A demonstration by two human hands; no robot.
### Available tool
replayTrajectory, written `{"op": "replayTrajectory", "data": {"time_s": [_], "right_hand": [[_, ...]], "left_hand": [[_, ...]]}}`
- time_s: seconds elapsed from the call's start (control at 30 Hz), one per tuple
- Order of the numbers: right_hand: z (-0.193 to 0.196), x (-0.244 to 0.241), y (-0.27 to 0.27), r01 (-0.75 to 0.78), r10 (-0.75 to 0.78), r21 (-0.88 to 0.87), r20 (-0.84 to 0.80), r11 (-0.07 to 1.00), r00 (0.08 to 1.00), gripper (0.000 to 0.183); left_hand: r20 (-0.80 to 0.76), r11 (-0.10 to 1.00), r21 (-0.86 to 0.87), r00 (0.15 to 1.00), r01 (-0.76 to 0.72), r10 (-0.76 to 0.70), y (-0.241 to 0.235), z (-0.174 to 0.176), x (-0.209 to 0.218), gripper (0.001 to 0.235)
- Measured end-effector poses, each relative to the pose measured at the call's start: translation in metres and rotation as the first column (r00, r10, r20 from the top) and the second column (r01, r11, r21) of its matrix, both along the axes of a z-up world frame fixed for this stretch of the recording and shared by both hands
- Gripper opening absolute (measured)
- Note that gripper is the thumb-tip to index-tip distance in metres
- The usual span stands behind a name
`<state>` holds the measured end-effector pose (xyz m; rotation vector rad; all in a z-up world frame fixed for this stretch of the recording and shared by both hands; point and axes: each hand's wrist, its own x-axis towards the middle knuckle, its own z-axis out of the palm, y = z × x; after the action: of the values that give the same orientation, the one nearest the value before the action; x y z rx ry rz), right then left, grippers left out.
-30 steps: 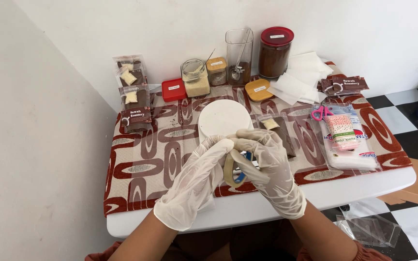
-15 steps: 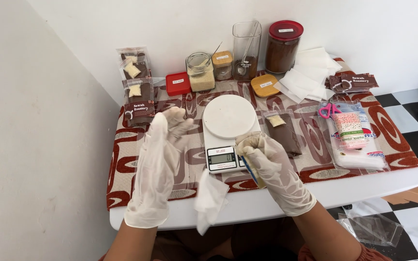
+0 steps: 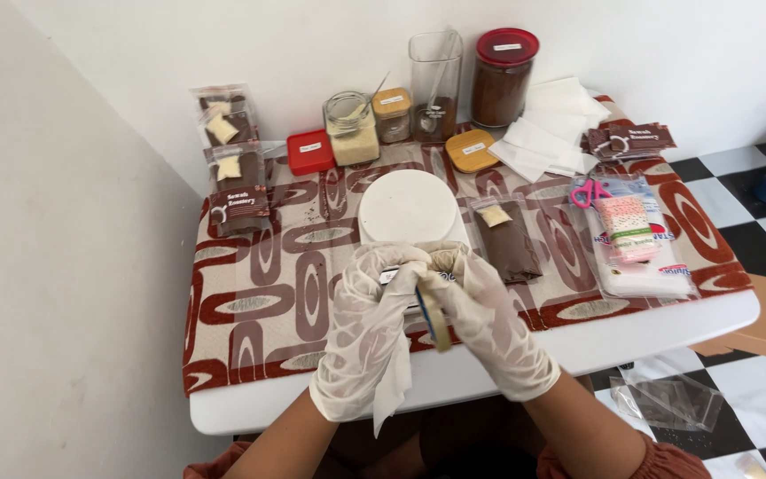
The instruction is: The person places a small white item into a clear plastic bag, weighs it on a digital scale, adds a granular substance with a spoon, seals the bag, and secures it with tape. The person then places the sealed bag into a branded outer pouch and seals it.
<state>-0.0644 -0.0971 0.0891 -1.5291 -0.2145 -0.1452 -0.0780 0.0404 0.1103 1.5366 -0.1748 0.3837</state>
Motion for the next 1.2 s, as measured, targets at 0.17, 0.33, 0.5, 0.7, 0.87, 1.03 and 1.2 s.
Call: {"op": "replayTrajectory", "data": {"time_s": [0.17, 0.33, 0.5, 0.7, 0.87, 1.03, 1.2], "right_hand": [[0.003, -0.038, 0.01, 0.02, 0.027, -0.117, 0.39, 0.993, 0.92, 0.072], [-0.009, -0.03, 0.023, -0.245, 0.196, 0.105, 0.347, 0.964, 0.917, 0.066], [-0.001, -0.028, 0.026, -0.285, 0.255, -0.032, 0.55, 0.958, 0.795, 0.062], [-0.041, -0.025, 0.006, 0.054, 0.226, -0.449, 0.547, 0.892, 0.806, 0.058], [-0.024, -0.018, 0.012, -0.086, 0.148, -0.135, 0.561, 0.987, 0.814, 0.086], [-0.023, -0.02, 0.001, -0.234, 0.252, 0.364, -0.002, 0.901, 0.968, 0.067], [-0.056, -0.018, 0.008, -0.185, 0.219, 0.192, -0.176, 0.964, 0.96, 0.064]], "left_hand": [[0.025, 0.999, -0.052, 1.0, 0.006, -0.004, -0.008, 0.021, -0.007, 0.01], [-0.035, 0.999, 0.027, 0.999, 0.02, -0.019, 0.004, 0.001, 0.012, 0.014], [-0.112, 0.966, -0.256, 0.992, 0.036, -0.066, -0.005, 0.038, -0.012, 0.008], [0.01, 0.993, -0.118, 1.0, -0.019, 0.021, 0.001, 0.022, -0.011, 0.006], [0.174, 0.991, 0.029, 0.977, -0.134, 0.127, -0.001, 0.011, -0.01, 0.005], [0.314, 0.95, 0.143, 0.923, -0.278, 0.223, 0.016, 0.014, 0.003, 0.006], [0.442, 0.892, 0.222, 0.856, -0.394, 0.268, 0.021, 0.015, 0.013, 0.007]]}}
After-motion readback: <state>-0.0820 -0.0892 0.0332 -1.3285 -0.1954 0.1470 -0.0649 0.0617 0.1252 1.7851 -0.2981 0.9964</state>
